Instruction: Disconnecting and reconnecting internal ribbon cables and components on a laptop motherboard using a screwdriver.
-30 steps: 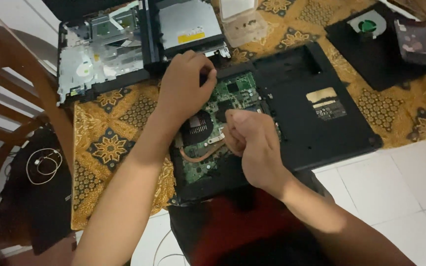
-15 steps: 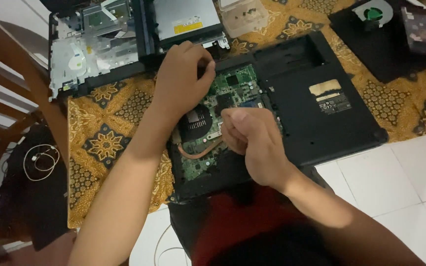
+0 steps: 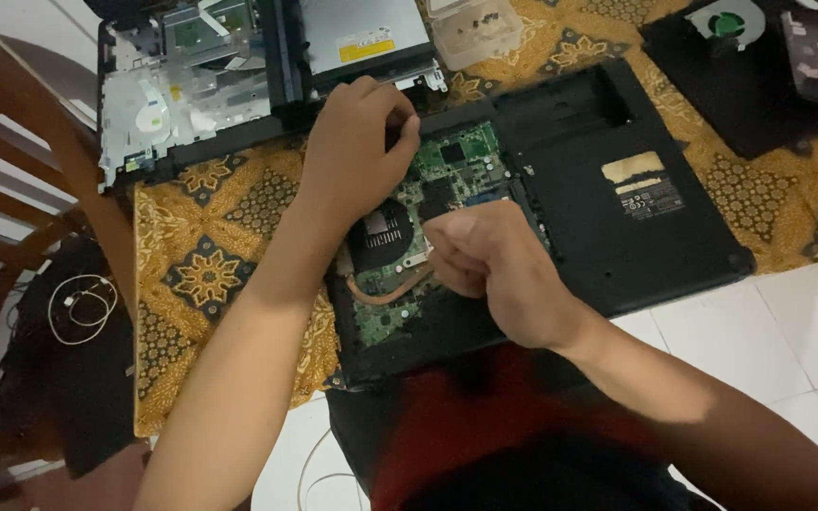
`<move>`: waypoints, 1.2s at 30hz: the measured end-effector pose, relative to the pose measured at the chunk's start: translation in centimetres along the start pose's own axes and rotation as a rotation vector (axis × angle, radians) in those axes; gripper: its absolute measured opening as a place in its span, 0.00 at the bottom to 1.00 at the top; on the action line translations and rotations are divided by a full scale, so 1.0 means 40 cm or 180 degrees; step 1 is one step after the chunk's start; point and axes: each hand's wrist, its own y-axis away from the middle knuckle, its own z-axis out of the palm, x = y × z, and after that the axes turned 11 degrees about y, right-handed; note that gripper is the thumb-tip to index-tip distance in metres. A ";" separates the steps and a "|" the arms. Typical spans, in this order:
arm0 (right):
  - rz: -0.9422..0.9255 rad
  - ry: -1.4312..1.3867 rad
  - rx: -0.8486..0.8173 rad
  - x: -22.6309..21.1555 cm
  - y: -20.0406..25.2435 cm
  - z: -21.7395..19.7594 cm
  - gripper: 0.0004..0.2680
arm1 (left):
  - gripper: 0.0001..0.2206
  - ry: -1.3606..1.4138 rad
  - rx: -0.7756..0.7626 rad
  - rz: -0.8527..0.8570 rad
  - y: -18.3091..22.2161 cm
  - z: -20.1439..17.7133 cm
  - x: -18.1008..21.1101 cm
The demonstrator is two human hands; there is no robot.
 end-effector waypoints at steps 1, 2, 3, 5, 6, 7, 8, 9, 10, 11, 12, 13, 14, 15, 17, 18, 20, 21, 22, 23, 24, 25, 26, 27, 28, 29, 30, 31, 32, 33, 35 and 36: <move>0.0033 -0.0094 -0.0053 -0.001 0.001 -0.001 0.17 | 0.05 -0.0020 -0.0001 0.0016 0.002 0.001 -0.003; 0.0067 -0.0188 -0.0106 -0.002 0.002 -0.001 0.17 | 0.05 -0.0041 -0.0001 0.0032 0.004 0.002 -0.005; 0.0072 -0.0194 -0.0110 0.004 0.002 -0.005 0.17 | 0.05 -0.0042 -0.0004 0.0023 0.006 -0.001 -0.001; -0.0022 -0.0176 -0.0316 0.015 -0.002 -0.016 0.16 | 0.05 0.0023 -0.0053 -0.0079 0.004 -0.006 0.008; -0.0029 -0.0170 -0.0318 0.012 -0.008 -0.022 0.16 | 0.05 0.0020 -0.0046 -0.0074 0.001 -0.006 0.006; 0.0070 -0.0160 -0.0420 0.010 -0.011 -0.026 0.16 | 0.06 0.0023 -0.0039 -0.0078 0.002 -0.005 0.005; 0.0170 -0.0149 -0.0521 0.008 -0.015 -0.031 0.17 | 0.06 0.0026 -0.0031 -0.0082 0.003 -0.003 0.003; 0.0169 -0.0152 -0.0528 -0.001 -0.019 -0.034 0.17 | 0.06 0.0022 -0.0029 -0.0089 0.001 -0.004 0.003; 0.0145 -0.0114 -0.0658 -0.009 -0.022 -0.036 0.17 | 0.06 0.0033 -0.0026 -0.0051 0.000 -0.004 0.004; 0.0127 -0.0079 -0.0789 -0.017 -0.025 -0.037 0.18 | 0.05 0.0048 -0.0025 -0.0019 0.001 -0.004 0.004; 0.0134 -0.0085 -0.0796 -0.017 -0.030 -0.036 0.18 | 0.05 0.0048 -0.0025 -0.0031 0.003 -0.005 0.003; 0.0168 -0.0145 -0.0877 -0.017 -0.034 -0.037 0.17 | 0.05 0.0011 -0.0024 -0.0066 0.004 -0.004 0.003; 0.0202 -0.0205 -0.0958 -0.018 -0.037 -0.038 0.17 | 0.05 -0.0026 -0.0023 -0.0100 0.004 -0.003 0.004; 0.0202 -0.0207 -0.0957 -0.012 -0.040 -0.042 0.17 | 0.05 -0.0027 -0.0025 -0.0101 0.004 -0.002 0.001; 0.0242 -0.0363 -0.1191 -0.003 -0.046 -0.050 0.11 | 0.05 0.0019 -0.0002 0.0024 0.003 0.000 -0.004; 0.0238 -0.0363 -0.1192 0.004 -0.050 -0.054 0.11 | 0.05 0.0016 -0.0001 0.0025 0.004 -0.002 -0.001; 0.0256 -0.0609 -0.1461 0.017 -0.058 -0.063 0.16 | 0.06 0.0038 -0.0024 -0.0039 0.003 -0.006 0.004; 0.0253 -0.0603 -0.1474 0.007 -0.062 -0.065 0.16 | 0.06 0.0032 -0.0012 -0.0042 0.001 -0.006 0.004; 0.0340 -0.0568 -0.1544 -0.002 -0.065 -0.066 0.16 | 0.06 0.0021 -0.0003 -0.0048 0.000 -0.005 0.004; 0.0430 -0.0542 -0.1615 -0.010 -0.068 -0.066 0.17 | 0.06 0.0010 0.0000 -0.0062 0.002 -0.004 0.003; 0.0432 -0.0545 -0.1630 -0.010 -0.070 -0.069 0.17 | 0.06 0.0004 0.0007 -0.0074 0.003 -0.002 0.001; 0.0491 -0.0555 -0.1724 -0.010 -0.072 -0.072 0.18 | 0.05 -0.0007 0.0022 -0.0041 0.002 -0.001 -0.002; 0.0551 -0.0564 -0.1817 -0.010 -0.075 -0.076 0.20 | 0.05 -0.0018 0.0036 -0.0007 0.002 0.001 -0.004; 0.0551 -0.0565 -0.1823 -0.004 -0.078 -0.078 0.20 | 0.05 -0.0022 0.0039 -0.0011 0.003 0.000 -0.002; 0.0506 -0.0719 -0.1937 0.002 -0.080 -0.080 0.19 | 0.05 0.0001 0.0035 -0.0036 0.005 -0.001 -0.001; 0.0461 -0.0870 -0.2052 0.006 -0.084 -0.082 0.19 | 0.05 0.0026 0.0035 -0.0059 0.004 -0.002 0.001; 0.0462 -0.0867 -0.2058 0.004 -0.088 -0.086 0.19 | 0.05 0.0024 0.0041 -0.0062 0.003 -0.001 0.000; 0.0544 -0.0851 -0.2194 0.002 -0.092 -0.089 0.18 | 0.05 0.0025 0.0039 -0.0028 0.003 -0.001 -0.002; 0.0627 -0.0834 -0.2330 0.001 -0.096 -0.092 0.17 | 0.05 0.0026 0.0036 0.0007 0.004 0.000 -0.004; 0.0629 -0.0834 -0.2347 -0.003 -0.102 -0.093 0.17 | 0.05 0.0019 0.0046 -0.0005 0.004 -0.001 -0.004; 0.0660 -0.0741 -0.2530 -0.008 -0.113 -0.097 0.17 | 0.05 0.0032 0.0027 -0.0052 0.005 0.000 -0.003; 0.0666 -0.0744 -0.2539 -0.006 -0.118 -0.099 0.17 | 0.05 0.0032 0.0031 -0.0062 0.006 0.001 -0.003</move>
